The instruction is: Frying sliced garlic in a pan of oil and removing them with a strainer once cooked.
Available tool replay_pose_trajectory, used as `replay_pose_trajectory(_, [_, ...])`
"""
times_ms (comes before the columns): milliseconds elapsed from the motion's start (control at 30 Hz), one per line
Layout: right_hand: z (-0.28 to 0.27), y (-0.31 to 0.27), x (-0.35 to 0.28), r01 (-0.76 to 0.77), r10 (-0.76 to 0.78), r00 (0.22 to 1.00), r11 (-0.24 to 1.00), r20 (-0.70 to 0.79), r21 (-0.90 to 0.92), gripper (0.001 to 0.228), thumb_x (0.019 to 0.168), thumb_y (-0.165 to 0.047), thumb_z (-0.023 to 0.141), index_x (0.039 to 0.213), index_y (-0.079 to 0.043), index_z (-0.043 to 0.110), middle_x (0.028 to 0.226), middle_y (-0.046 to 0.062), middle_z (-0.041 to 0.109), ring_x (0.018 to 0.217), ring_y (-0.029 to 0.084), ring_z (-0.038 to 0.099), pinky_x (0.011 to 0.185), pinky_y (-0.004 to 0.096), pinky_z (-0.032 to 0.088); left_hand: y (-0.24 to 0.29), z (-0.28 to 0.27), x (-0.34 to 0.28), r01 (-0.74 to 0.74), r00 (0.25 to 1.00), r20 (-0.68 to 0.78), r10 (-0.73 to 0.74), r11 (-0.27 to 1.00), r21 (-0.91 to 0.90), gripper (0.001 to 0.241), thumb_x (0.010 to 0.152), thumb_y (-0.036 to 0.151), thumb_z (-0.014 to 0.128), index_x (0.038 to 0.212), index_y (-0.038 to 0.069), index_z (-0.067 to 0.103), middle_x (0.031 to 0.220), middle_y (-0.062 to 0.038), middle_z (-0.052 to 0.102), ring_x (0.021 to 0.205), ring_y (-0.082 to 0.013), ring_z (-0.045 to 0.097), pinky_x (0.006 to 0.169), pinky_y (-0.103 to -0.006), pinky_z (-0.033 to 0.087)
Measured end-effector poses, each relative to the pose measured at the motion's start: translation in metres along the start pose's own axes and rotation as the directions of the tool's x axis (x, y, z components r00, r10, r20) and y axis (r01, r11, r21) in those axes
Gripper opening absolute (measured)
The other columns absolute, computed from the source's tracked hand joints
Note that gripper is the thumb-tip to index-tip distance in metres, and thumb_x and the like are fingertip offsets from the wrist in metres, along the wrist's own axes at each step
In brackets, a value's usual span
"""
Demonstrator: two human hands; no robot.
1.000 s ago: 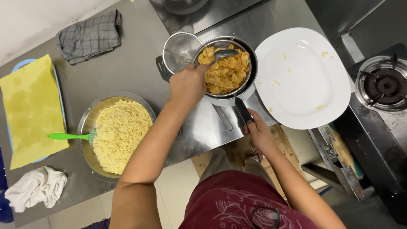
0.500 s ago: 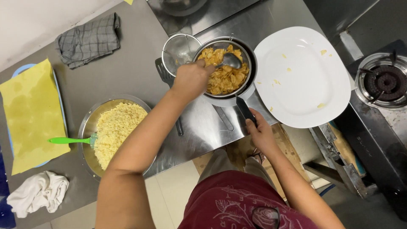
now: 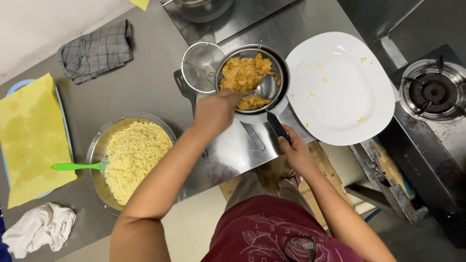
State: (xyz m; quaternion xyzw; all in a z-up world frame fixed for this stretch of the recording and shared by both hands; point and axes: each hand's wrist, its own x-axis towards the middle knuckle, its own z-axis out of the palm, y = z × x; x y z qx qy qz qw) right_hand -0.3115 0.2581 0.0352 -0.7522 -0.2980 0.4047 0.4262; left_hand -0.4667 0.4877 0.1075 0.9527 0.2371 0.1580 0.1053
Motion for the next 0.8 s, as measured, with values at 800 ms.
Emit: replay_pose_trajectory(800, [0.006,0.006,0.001,-0.013,0.014,0.999,0.999,-0.034,0.030,0.045,0.106,-0.023,0.060,0.151,-0.018,0.062,0.071,0.006,0.069,0.076,0.020,0.065,0.074,0.035,0.051,0.005,-0.038,-0.013,0.193,0.979,0.053,-0.198,0.978,0.076,0.031,0.093,0.006,0.066,0.116,0.019,0.082,0.085,-0.010,0.073,0.071,-0.0362,0.076,0.063,-0.0481,0.062])
